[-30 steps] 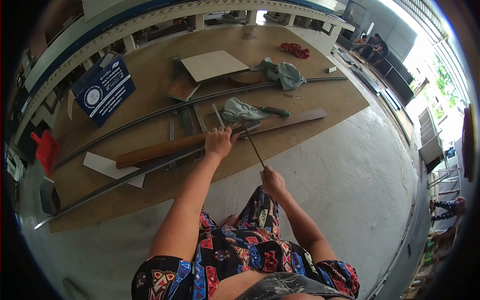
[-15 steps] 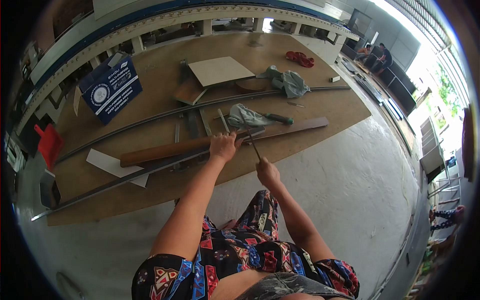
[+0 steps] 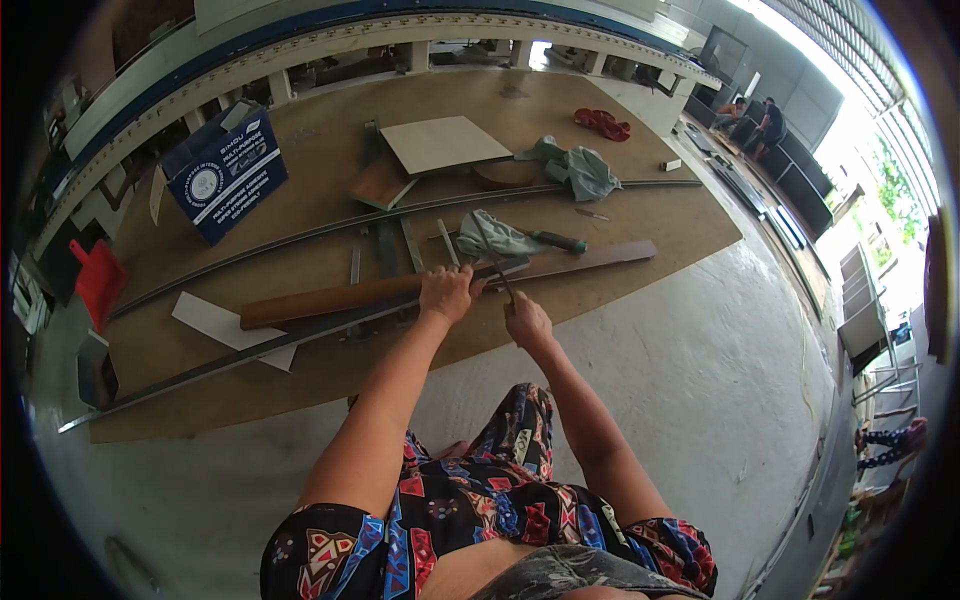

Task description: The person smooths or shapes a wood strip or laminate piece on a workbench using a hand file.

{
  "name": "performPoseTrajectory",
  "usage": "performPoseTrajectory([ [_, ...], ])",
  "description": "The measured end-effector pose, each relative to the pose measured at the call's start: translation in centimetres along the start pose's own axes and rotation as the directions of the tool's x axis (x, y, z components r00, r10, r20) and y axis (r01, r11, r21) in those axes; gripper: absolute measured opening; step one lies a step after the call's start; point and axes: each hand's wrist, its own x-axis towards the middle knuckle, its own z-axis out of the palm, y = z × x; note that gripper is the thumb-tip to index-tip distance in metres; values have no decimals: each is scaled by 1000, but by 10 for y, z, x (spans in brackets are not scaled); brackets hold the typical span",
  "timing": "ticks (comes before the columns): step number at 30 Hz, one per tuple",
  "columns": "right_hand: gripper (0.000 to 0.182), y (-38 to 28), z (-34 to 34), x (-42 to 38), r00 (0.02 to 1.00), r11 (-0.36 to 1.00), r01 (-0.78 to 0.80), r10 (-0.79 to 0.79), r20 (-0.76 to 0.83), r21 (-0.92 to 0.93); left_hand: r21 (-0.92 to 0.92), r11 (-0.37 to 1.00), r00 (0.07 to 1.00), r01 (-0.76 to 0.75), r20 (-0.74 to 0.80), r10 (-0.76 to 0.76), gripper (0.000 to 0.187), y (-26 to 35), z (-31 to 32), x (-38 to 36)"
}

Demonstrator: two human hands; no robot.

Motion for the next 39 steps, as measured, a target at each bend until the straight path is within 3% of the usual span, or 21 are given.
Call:
performPoseTrajectory([
  [6,24,10,10,-25,999,999,20,-21,-50,-25,-19,1000,999,3,50,-2,40,0,-6,0],
  [13,25,38,10,-99,999,999,-39,39,-12,5,-25,999,999,-26,-44,25,43,-2,3,0],
  [25,27,6,11,-1,999,997,6,-3,-36,75,-21,1000,1000,-1,-13,1,42,-1,0,1],
  [30,24,25,14,-56,999,1000,-12,12,-48,3,-39,999,999,5,41,-4,42,-1,-1,1],
  [33,24,44,16,-98,999,999,-21,22,-29,28,-38,999,1000,-17,-17,16,42,-3,3,1],
  [39,27,39,6,-87,998,998,-58,58,30,-3,-7,1000,1000,-11,-24,10,40,-1,0,0],
])
